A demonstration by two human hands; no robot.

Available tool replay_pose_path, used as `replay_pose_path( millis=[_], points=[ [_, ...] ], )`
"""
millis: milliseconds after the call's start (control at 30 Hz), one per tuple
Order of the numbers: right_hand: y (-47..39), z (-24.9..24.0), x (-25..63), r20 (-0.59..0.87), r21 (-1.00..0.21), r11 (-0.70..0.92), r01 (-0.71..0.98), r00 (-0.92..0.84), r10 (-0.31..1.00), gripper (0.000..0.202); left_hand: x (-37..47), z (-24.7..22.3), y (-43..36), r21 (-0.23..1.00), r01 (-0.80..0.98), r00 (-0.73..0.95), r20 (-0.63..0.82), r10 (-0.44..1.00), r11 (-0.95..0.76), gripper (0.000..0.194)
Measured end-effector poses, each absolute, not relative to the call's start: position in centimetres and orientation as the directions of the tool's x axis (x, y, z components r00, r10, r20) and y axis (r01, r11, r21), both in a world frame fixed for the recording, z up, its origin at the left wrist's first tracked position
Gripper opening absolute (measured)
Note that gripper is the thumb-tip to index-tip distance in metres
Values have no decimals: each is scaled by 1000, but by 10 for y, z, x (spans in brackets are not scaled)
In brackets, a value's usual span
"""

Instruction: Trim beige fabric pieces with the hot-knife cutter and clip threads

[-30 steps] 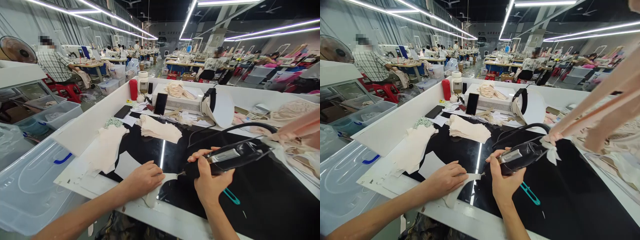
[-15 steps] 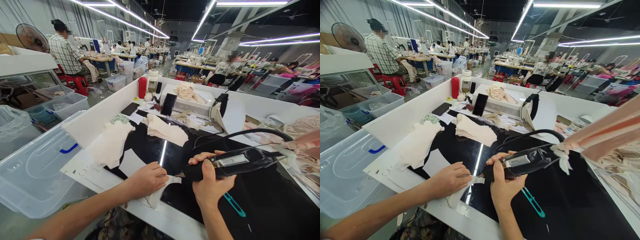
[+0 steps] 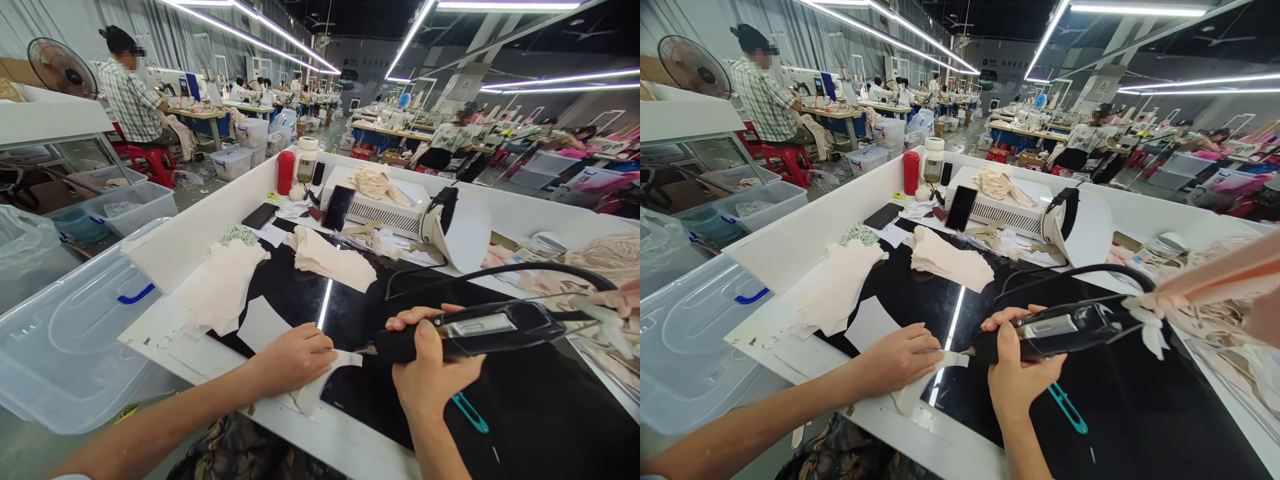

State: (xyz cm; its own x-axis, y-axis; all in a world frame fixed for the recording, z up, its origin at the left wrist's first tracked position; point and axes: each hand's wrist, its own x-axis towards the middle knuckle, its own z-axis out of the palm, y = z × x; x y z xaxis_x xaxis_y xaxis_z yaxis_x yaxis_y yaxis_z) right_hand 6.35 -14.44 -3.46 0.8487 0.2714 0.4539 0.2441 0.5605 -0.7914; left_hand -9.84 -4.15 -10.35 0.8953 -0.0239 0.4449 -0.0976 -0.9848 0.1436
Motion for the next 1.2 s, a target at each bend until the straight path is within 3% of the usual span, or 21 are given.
replay_pose_path(
  millis=[400, 633, 1200],
  points=[
    [-149, -31, 61, 426, -791, 583, 187, 852, 304, 34, -98, -104, -41, 133, -112, 886, 462, -38, -985, 19],
    [-153, -34, 50, 444, -781, 611, 130, 803, 398, 34, -99, -100, -40, 120, -113, 889, 456, -46, -986, 18],
    [-157, -35, 60, 446, -786, 591, 181, 828, 341, 36, -100, -102, -40, 115, -104, 893, 447, -42, -988, 19]
  ],
)
